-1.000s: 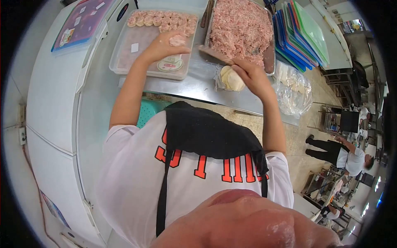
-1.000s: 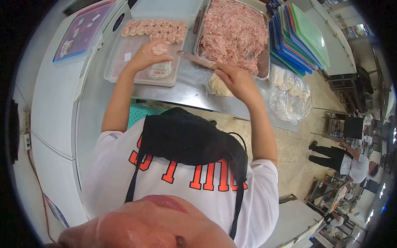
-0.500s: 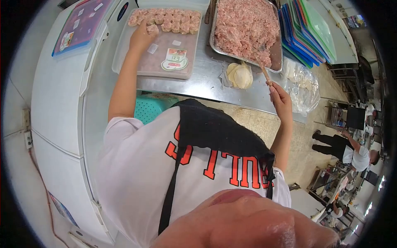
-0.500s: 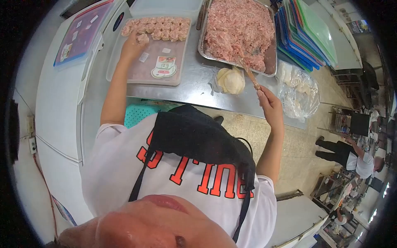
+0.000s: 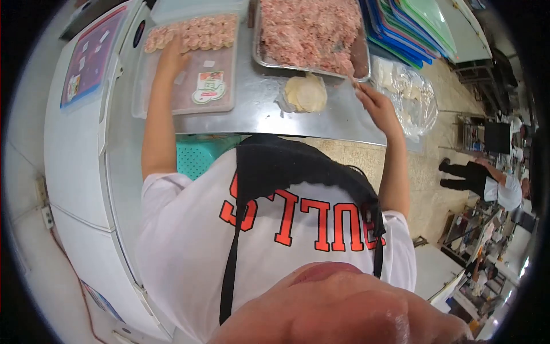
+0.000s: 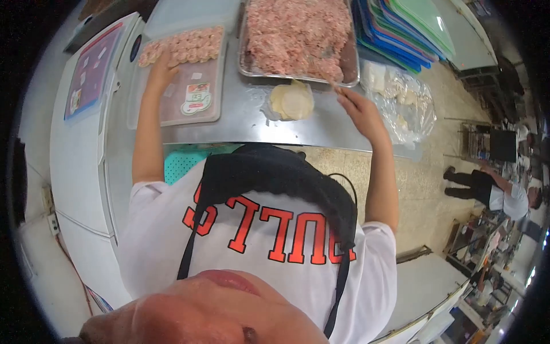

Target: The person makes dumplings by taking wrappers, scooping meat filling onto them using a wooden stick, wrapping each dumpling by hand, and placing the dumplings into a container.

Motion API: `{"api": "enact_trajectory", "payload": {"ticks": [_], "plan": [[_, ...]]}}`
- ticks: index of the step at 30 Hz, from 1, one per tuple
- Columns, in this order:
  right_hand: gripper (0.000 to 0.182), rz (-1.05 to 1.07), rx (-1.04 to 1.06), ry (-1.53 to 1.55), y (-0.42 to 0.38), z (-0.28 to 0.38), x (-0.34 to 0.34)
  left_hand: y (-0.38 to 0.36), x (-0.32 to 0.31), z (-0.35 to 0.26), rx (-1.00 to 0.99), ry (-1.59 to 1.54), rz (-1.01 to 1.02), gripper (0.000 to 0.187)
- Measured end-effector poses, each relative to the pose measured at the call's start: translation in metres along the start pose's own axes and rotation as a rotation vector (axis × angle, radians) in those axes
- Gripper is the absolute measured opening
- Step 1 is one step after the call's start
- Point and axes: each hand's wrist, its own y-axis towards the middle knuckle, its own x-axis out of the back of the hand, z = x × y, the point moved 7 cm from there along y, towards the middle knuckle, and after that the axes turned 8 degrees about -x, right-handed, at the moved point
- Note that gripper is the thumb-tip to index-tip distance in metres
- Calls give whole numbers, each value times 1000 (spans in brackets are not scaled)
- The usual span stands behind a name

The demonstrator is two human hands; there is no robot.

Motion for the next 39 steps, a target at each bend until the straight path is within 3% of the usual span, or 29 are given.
{"api": "enact_trajectory", "payload": {"ticks": [1,2,3,4,6,10,11,13,17,19,22,24,26,28,30,32,34,39], "plan": [[33,-9,-14,6,10,-8,7,-4,7,-11,39,66,50,68],[32,-53,51,-182,21,-11,15,-5,16,-35,27,62,55,68],[32,-92,117,-373,32,-12,23,-4,30,-72,-18,32,-11,62],[32,-94,112,-372,44,-14,32,-4,39,-108,-59,3,-78,57],[34,33,47,-678,70,-20,36,-6,42,-178,-199,-169,-134,47],[30,-82,174,-756,106,-17,41,-20,-19,-279,-185,-599,126,34],[25,-136,273,-807,110,-15,35,-26,-40,-291,-178,-596,124,34],[16,-217,518,-906,112,-13,12,-35,-71,-323,-346,-624,181,31],[16,-136,606,-805,97,-9,-4,-43,-86,-342,-325,-457,162,32],[16,-114,614,-785,88,-8,-5,-45,-81,-337,-254,-332,53,31],[18,-58,626,-757,85,-9,2,-51,-94,-309,-94,-465,87,26],[19,-21,637,-748,93,-9,14,-52,-89,-300,-61,-367,12,22],[26,39,490,-919,117,-14,28,-52,-73,-300,-39,-116,-112,23],[29,26,551,-854,126,2,35,-52,-75,-311,-50,-104,-113,27],[21,-162,669,-744,136,23,35,-50,-85,-332,-59,-159,-72,29],[19,-152,714,-830,149,0,2,-52,-91,-337,-27,-125,-28,26],[18,-63,780,-727,136,-2,-27,-57,-97,-333,-36,-212,-21,22],[16,-7,779,-757,94,13,-8,-67,-86,-331,-15,-248,-18,23]]}}
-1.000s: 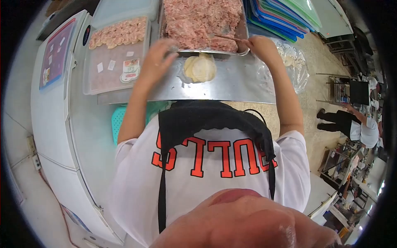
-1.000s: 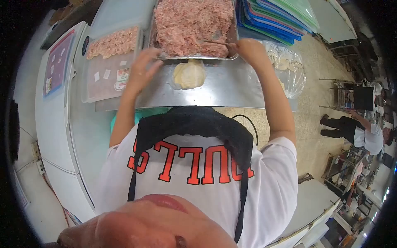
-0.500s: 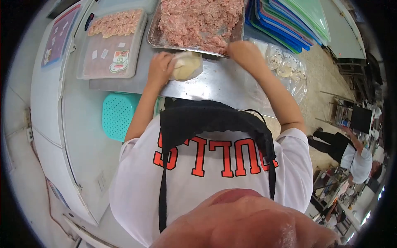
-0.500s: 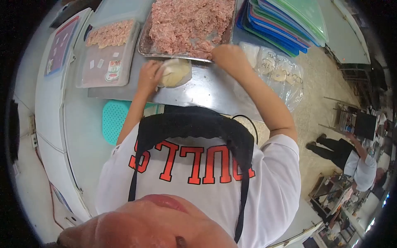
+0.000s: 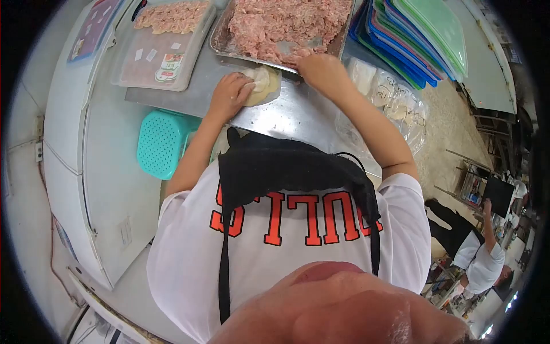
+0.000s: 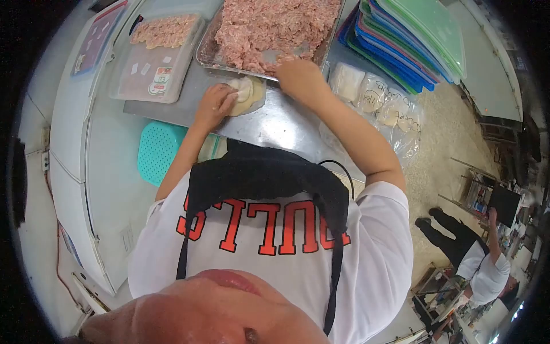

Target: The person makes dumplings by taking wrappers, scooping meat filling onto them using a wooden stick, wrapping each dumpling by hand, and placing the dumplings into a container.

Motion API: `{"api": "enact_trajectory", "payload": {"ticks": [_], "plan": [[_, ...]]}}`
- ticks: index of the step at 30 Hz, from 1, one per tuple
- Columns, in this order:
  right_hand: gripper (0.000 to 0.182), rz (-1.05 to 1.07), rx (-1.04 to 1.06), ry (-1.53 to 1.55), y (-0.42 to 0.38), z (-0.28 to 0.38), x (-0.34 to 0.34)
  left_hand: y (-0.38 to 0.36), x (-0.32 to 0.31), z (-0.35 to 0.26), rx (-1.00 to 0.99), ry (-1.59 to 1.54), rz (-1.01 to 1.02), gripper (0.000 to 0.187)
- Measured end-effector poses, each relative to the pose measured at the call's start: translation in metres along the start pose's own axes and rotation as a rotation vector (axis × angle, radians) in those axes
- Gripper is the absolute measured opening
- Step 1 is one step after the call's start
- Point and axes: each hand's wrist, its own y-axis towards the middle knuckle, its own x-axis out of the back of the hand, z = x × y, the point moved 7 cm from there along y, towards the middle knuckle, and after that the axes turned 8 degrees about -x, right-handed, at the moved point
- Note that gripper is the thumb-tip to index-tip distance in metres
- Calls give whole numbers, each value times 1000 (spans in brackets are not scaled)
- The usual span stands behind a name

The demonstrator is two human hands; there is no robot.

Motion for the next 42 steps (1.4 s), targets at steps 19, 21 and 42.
{"api": "enact_trajectory", "payload": {"ticks": [19,21,42], "plan": [[32,184,-134,-114,28,-21,-20,4,31,40,367,-531,-186,24],[36,132,-105,17,21,15,-36,7,35,43,495,-864,-280,26],[38,264,-478,649,-5,-26,-36,79,80,114,456,-1642,-424,37]]}}
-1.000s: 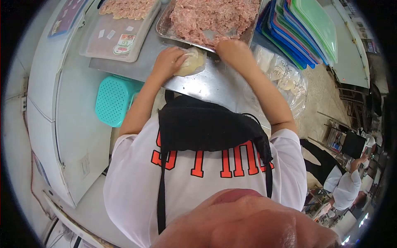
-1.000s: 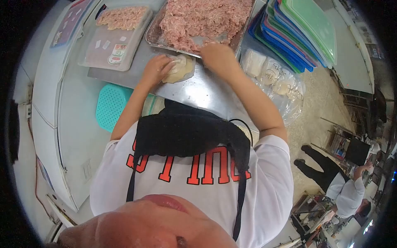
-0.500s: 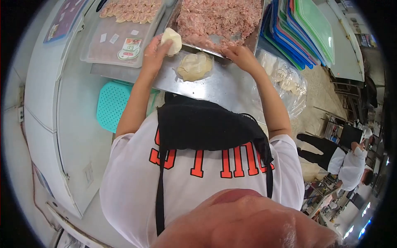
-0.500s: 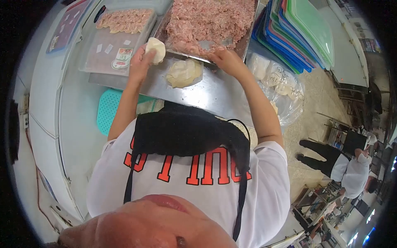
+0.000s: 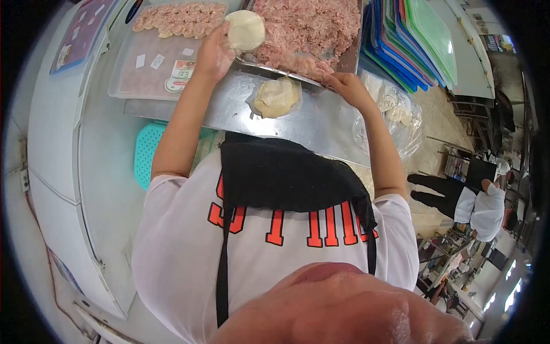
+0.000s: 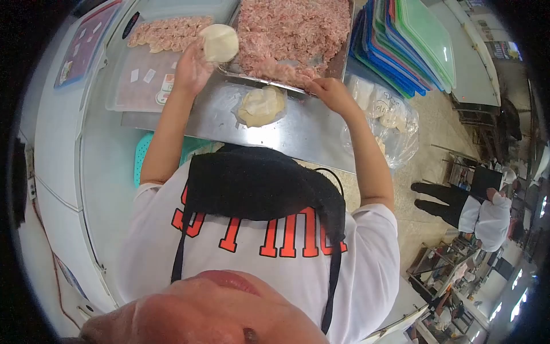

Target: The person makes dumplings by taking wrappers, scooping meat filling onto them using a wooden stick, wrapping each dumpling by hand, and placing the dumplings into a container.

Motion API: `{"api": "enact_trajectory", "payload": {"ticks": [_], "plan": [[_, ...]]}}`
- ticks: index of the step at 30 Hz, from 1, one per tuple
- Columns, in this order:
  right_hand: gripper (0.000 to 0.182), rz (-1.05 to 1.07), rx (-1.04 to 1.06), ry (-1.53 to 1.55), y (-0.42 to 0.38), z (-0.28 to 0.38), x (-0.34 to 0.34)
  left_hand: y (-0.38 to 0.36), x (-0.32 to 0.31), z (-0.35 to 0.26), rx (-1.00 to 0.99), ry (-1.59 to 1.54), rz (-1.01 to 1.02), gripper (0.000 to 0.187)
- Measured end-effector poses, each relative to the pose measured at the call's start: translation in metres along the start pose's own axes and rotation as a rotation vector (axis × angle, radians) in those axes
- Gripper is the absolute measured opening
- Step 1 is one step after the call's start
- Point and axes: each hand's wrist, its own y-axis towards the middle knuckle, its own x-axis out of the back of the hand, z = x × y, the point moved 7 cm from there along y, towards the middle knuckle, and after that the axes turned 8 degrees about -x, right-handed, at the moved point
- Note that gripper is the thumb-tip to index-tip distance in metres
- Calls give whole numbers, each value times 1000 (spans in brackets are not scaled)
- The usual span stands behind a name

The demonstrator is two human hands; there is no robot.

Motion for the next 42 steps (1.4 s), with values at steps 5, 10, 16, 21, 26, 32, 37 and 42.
{"api": "enact_trajectory", "payload": {"ticks": [5,10,16,21,26,32,37,42], "plan": [[38,-190,-98,450,-15,24,34,10,-44,21,42,258,-2,35],[32,-208,-130,857,-14,55,33,18,-84,63,229,-284,110,33],[31,-381,149,237,-20,72,22,20,-102,44,105,-549,156,43],[27,-253,31,-407,-43,89,30,18,-68,56,65,-424,-200,47],[28,-255,143,-385,-28,77,28,9,-81,54,122,-342,-179,65],[28,-270,201,-334,-54,116,39,12,-80,57,133,-304,-224,63],[28,-251,281,-30,-46,87,66,3,-84,50,146,-381,-69,48],[33,25,104,228,-42,57,69,-16,-106,38,61,268,207,45]]}}
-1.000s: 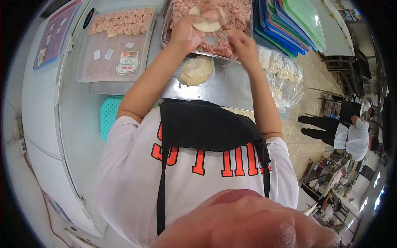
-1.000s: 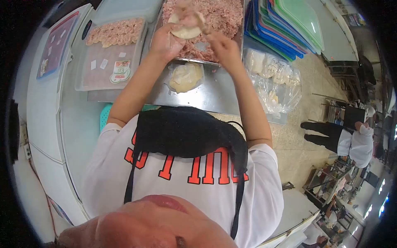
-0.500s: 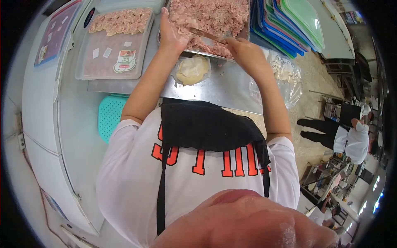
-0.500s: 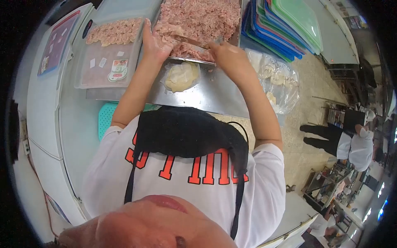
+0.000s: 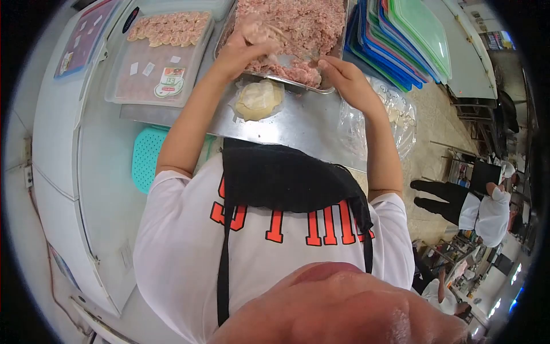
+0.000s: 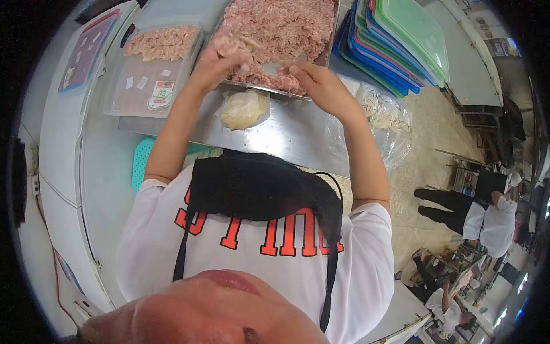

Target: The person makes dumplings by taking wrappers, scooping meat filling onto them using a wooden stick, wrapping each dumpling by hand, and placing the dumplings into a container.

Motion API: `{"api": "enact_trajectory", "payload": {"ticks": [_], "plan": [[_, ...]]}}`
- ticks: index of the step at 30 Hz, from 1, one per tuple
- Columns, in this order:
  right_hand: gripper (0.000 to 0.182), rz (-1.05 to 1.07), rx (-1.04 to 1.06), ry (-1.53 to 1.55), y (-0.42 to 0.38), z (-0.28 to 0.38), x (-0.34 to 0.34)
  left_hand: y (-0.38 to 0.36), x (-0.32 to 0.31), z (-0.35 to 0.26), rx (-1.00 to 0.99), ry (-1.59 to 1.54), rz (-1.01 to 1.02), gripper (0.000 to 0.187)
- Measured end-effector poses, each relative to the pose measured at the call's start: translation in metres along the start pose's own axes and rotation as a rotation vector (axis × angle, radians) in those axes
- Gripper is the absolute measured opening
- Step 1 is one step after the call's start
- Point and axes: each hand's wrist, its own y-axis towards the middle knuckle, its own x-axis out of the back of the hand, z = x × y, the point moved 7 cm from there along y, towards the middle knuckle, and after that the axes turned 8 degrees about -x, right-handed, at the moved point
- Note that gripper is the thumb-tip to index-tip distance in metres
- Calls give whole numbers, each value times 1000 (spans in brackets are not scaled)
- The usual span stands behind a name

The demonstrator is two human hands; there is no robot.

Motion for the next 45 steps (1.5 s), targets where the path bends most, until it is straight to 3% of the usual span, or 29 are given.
{"api": "enact_trajectory", "payload": {"ticks": [2,3,5,6,8,11,12,14,15,17,19,21,22,23,25,26,27,29,30,31,32,34,37,39,41,42,43,45], "plan": [[35,90,79,-30,-8,9,-3,-1,-13,-31,-488,688,133,49],[35,93,84,-30,-8,7,-5,-1,-12,-36,-490,692,128,49],[35,-7,293,-32,-12,12,-8,-1,-19,-24,-211,572,368,47],[35,-4,293,-32,-14,15,-11,1,-14,-24,-210,571,366,47],[33,125,63,-74,-13,4,-27,1,-14,-10,-163,842,579,50],[31,218,-70,-121,10,-35,-37,-4,-13,-2,-166,1025,614,47],[31,219,-70,-119,18,-48,-35,-6,-11,1,-165,1027,614,47],[31,-67,332,-349,24,-38,-18,-4,12,11,6,833,375,44],[31,-66,336,-349,21,-27,-19,-2,17,15,4,835,371,44],[31,-346,205,-568,4,3,-12,8,47,33,204,733,208,43],[28,-359,277,-485,4,4,-27,12,47,34,199,821,205,44],[29,-323,286,-462,22,-26,-50,11,23,18,54,909,332,38],[29,-322,166,-611,35,-55,-49,12,30,19,-166,984,287,51],[29,-325,172,-620,35,-61,-37,10,28,13,-177,980,282,51],[26,-132,-115,-770,34,-88,-29,-2,29,5,23,941,238,66],[29,-153,-58,-638,26,-84,-19,-2,27,-3,21,938,244,66],[29,-158,-74,-638,15,-71,-11,-2,23,-12,-31,992,264,70],[33,-202,-150,-330,2,-48,13,7,21,-15,-94,1043,283,75],[35,-175,-100,-135,0,-47,14,13,12,-22,-338,997,365,72],[35,-176,-100,-137,-4,-34,13,10,-2,-36,-582,942,442,68],[33,-91,-73,-113,-8,-17,3,9,-6,-40,-584,940,444,68],[31,-40,49,-103,-4,-4,-26,6,-23,-39,-187,1034,493,56],[32,58,-41,-31,14,-39,-36,21,-17,-5,-265,1109,677,50],[31,57,-71,-88,14,-36,-24,24,-8,14,-195,1085,587,52],[25,-312,169,-489,4,-7,-1,31,2,23,-129,1061,492,54],[23,-416,196,-537,-4,8,-2,35,9,32,18,937,449,54],[23,-412,200,-537,-1,9,-8,36,15,42,162,808,404,54],[27,-371,179,-534,6,-8,-25,39,16,45,66,918,373,49]]}}
